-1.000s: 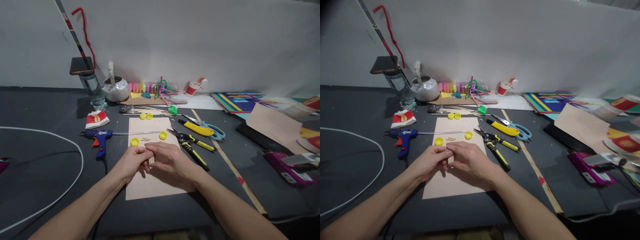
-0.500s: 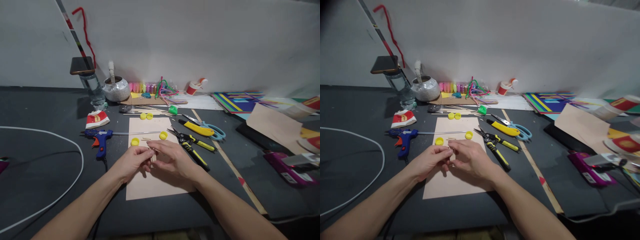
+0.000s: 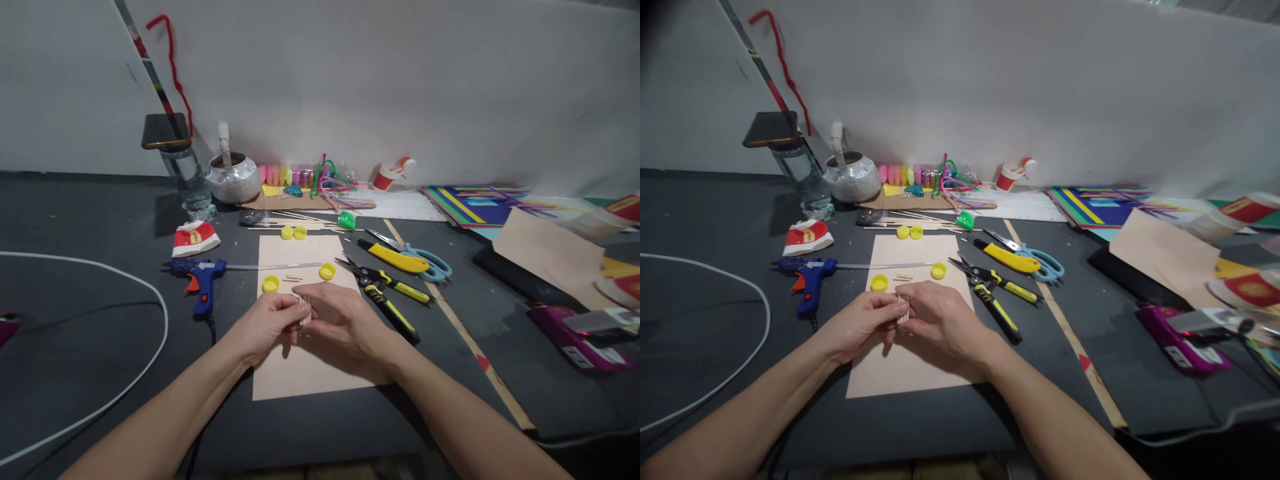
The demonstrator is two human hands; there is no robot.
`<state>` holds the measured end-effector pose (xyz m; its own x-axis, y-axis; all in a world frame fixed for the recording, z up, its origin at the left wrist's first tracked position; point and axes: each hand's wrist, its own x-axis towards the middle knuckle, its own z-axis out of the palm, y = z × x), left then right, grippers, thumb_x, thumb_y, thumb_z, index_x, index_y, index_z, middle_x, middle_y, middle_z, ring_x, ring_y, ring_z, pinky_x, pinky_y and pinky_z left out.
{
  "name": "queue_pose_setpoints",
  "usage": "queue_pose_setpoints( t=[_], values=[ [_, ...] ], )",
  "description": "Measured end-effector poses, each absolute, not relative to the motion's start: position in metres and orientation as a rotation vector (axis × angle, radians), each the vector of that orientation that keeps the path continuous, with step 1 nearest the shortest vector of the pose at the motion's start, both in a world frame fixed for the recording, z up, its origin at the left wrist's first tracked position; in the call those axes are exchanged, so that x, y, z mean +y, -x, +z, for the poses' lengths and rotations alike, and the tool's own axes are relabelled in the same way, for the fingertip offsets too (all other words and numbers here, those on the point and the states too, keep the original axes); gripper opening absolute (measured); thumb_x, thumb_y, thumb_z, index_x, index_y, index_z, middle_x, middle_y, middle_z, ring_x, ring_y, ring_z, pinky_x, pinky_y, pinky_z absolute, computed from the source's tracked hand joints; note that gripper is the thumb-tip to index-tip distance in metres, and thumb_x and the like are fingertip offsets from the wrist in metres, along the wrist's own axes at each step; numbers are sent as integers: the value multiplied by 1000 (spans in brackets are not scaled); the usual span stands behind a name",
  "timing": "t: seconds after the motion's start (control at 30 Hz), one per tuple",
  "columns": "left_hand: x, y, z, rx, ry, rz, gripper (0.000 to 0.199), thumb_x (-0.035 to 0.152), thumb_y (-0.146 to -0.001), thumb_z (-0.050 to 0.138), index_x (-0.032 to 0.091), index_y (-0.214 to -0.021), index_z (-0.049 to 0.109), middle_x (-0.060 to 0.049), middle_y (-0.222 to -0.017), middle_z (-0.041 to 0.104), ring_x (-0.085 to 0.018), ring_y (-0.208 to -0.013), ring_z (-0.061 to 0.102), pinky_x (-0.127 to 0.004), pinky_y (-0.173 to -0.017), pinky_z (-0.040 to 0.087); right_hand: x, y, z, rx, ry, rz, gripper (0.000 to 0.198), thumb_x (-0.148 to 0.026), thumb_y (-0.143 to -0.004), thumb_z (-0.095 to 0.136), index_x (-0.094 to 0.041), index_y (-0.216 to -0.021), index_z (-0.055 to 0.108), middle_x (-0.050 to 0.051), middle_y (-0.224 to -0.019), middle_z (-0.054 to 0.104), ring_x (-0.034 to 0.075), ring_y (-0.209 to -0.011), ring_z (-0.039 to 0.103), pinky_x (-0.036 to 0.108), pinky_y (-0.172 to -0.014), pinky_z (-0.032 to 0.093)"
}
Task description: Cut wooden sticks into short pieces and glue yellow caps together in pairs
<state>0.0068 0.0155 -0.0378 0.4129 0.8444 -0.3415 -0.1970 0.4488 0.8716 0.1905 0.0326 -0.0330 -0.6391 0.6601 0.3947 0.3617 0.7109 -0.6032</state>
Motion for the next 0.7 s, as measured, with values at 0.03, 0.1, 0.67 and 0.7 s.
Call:
queue_pose_setpoints(
  t=[0.03, 0.1, 0.67, 0.7],
  values=[
    [15, -7, -38, 905, -862, 763, 37, 47, -66, 80, 14, -59, 64, 3, -48, 51, -7, -38, 47, -19, -35, 39, 33, -190, -32, -2308, 761, 635, 32, -30, -91, 69, -22, -121, 64, 9, -113, 73, 21, -101, 69, 33, -87, 54],
    [15, -7, -38, 902, -871, 759, 37, 46, -67, 79, 14, -57, 63, 4, -48, 50, -7, -37, 46, -19, -35, 39, 33, -190, -31, -2306, 739, 618, 28, -33, -91, 68, -21, -116, 66, 9, -108, 74, 21, -98, 69, 33, -85, 54],
    [19, -4, -32, 969, -838, 837, 38, 48, -69, 79, 13, -66, 62, 3, -54, 58, -5, -37, 50, -16, -36, 38, 37, -196, -32, -2254, 784, 621, 45, -21, -85, 71, -21, -129, 62, 12, -126, 70, 22, -112, 66, 37, -97, 52],
    [18, -4, -32, 975, -844, 836, 38, 47, -68, 80, 13, -65, 62, 3, -53, 57, -5, -36, 50, -16, -36, 37, 37, -196, -32, -2259, 784, 625, 45, -22, -85, 71, -20, -129, 62, 12, -126, 70, 22, -113, 66, 37, -97, 52]
  ],
)
